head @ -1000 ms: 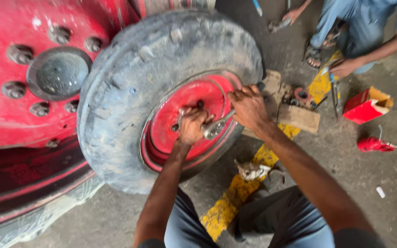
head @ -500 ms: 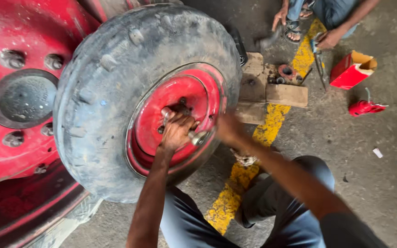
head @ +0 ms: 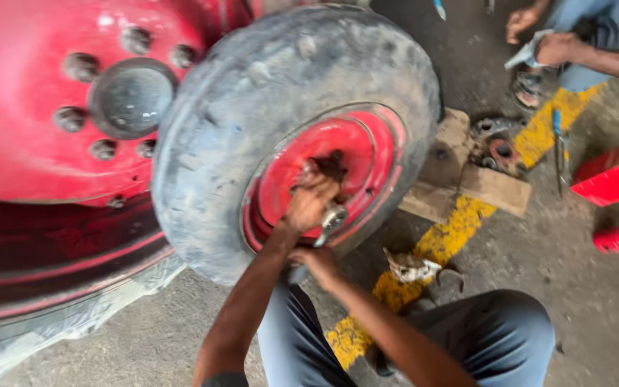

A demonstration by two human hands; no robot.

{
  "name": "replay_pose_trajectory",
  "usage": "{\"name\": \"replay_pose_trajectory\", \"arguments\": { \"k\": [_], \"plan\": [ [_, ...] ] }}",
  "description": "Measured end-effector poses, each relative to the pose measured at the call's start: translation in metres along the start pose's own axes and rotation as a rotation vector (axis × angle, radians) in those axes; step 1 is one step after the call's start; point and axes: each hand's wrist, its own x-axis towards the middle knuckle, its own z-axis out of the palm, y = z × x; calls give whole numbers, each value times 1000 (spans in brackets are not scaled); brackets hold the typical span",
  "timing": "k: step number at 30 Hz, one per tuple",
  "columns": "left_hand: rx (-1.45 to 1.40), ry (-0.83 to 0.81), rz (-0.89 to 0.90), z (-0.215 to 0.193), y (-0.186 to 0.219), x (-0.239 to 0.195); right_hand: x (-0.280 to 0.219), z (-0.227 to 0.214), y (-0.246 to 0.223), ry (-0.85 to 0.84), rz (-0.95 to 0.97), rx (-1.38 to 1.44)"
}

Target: The person cleans a metal hub part with a rag, then lifts and mounts a heavy tire onto a tractor axle. They proceed to tighten the lug nuts using a socket wrench and a long metal bar for leverage, finishing by wiping the hub area.

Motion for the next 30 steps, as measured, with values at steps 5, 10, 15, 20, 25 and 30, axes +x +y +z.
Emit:
{"name": "replay_pose_trajectory", "arguments": {
  "k": [5, 10, 15, 20, 25, 30],
  "plan": [
    [-155, -6, -27, -2, 0, 23, -23, -91, -170, 466, -205, -1345],
    [-110, 40, -71, 12, 2, 45, -32, -102, -310, 483, -1034, -2114],
    [-84, 50, 22, 17, -5, 27, -29, -63, -174, 461, -437, -1271],
    [-57, 18, 52, 22, -5, 15, -12, -37, -27, -319, -267, -447],
    [-141, -86, -3, 6, -15, 20, -15, -97, -179, 294, -147, -1421],
    [-100, -18, -129, 16, -9, 34, -30, -120, -311, 489, -1049, -2124]
  ]
}}
